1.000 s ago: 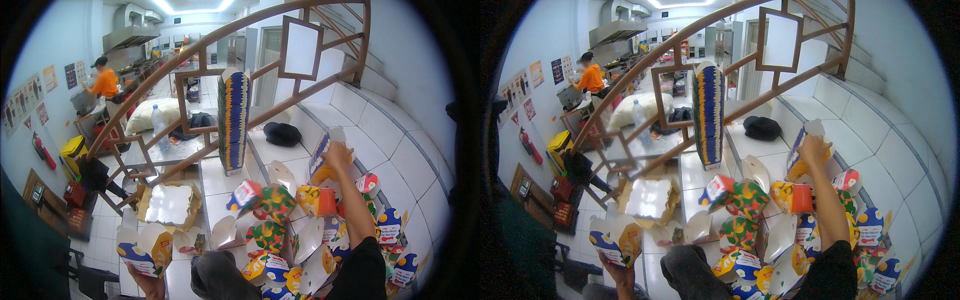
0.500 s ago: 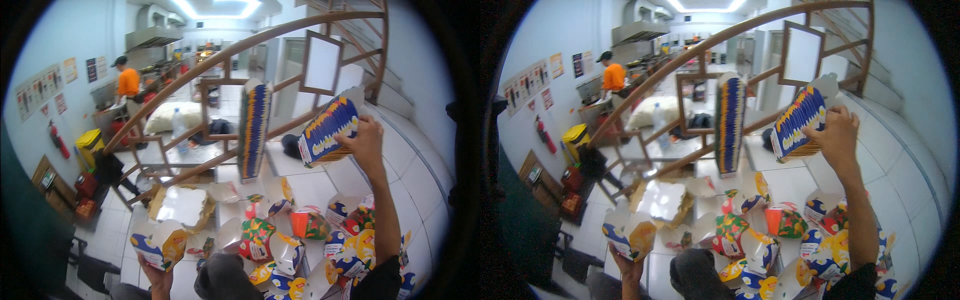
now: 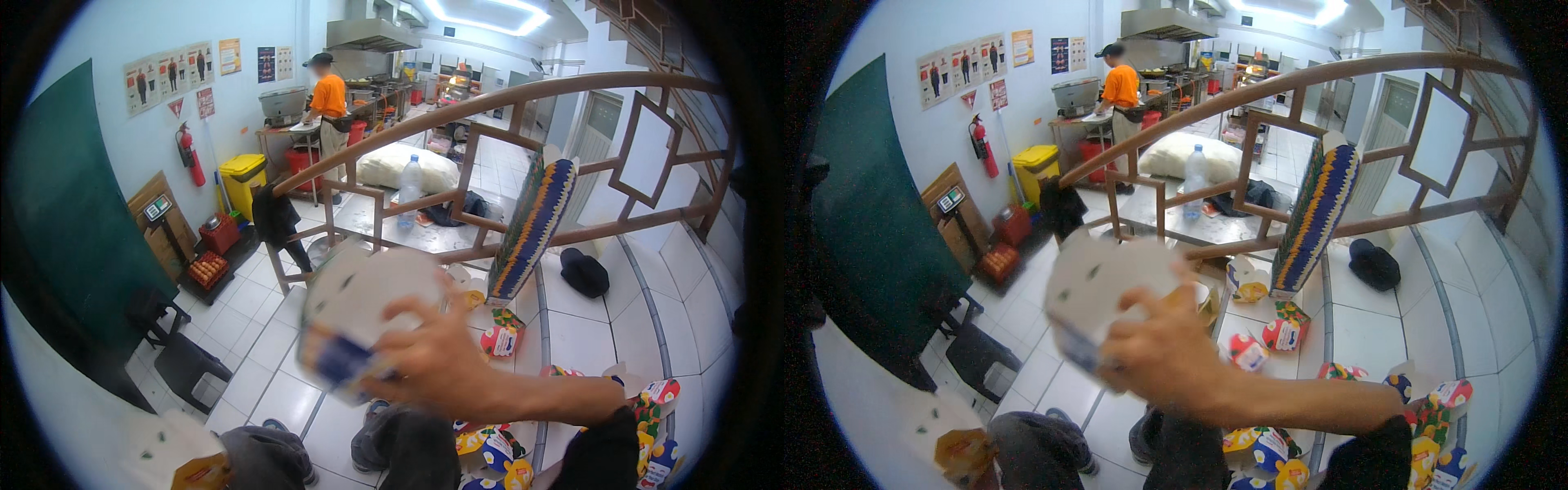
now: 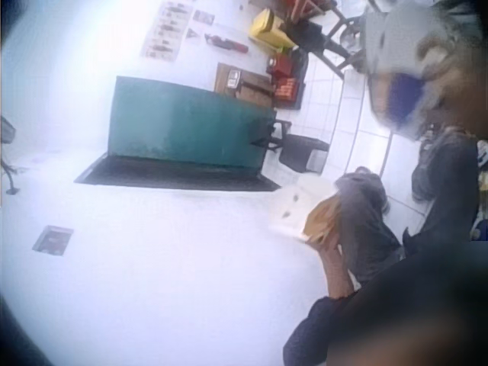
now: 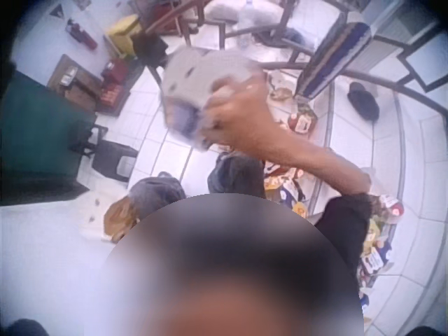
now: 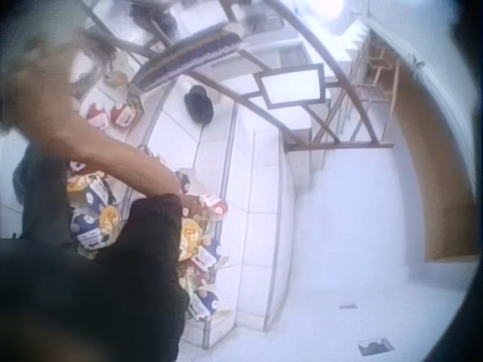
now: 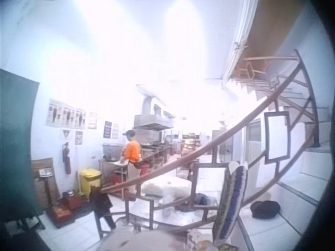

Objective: The person sits on the floor and folds flat, colorful paperboard pieces into small takeout-style boxes. They fold the sides and tabs of each piece, then place the finished boxes into a growing pile beside them.

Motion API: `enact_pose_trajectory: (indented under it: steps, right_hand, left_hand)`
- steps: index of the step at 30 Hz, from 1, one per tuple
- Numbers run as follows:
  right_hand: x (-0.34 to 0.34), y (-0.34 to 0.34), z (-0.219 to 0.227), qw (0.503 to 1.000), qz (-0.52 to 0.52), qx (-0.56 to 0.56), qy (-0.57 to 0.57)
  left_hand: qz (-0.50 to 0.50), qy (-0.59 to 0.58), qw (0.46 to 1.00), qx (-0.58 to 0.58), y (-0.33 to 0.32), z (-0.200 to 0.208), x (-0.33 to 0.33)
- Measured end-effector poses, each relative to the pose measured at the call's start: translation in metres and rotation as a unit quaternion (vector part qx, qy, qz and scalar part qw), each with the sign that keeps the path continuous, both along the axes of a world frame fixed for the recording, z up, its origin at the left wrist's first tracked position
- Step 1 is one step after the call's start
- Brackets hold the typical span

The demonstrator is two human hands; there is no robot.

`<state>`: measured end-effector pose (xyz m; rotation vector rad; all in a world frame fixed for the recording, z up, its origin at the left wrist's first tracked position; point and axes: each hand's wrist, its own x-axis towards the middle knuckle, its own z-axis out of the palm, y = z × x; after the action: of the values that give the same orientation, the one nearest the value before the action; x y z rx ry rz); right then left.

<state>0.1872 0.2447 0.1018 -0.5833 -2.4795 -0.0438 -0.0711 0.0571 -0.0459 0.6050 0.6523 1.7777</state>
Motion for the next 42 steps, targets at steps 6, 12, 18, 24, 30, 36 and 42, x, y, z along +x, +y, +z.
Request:
enact_pose_trajectory:
  steps: [6,12,18,24,30,36,42]
  right_hand:
    - [-0.089,-0.033,-0.073,0.99,0.131,-0.028,-0.039]
    - [-0.095,-0.074,-0.082,0.978,0.133,-0.08,-0.14]
    - [-0.064,-0.145,-0.063,0.991,0.052,-0.063,-0.109]
    - [-0.031,-0.25,-0.087,0.983,-0.091,-0.073,-0.145]
    - [-0.023,-0.305,-0.111,0.971,-0.148,-0.155,-0.102]
    - [-0.039,-0.337,-0.115,0.98,-0.131,-0.119,-0.093]
    - [0.003,-0.304,-0.031,0.932,-0.196,-0.298,0.062]
  left_hand:
    - [0.007,-0.007,0.998,-0.059,-0.012,-0.012,-0.007]
    - [-0.022,-0.026,0.998,-0.054,-0.017,-0.027,-0.016]
    - [-0.087,-0.041,0.995,0.0,-0.034,-0.033,-0.019]
    - [-0.13,-0.031,0.99,0.05,-0.061,-0.033,-0.02]
    - [-0.14,-0.04,0.988,0.042,-0.076,-0.031,-0.013]
    - [-0.119,-0.104,0.986,0.049,-0.09,-0.053,-0.006]
    - [-0.061,-0.125,0.988,0.067,-0.125,-0.017,0.021]
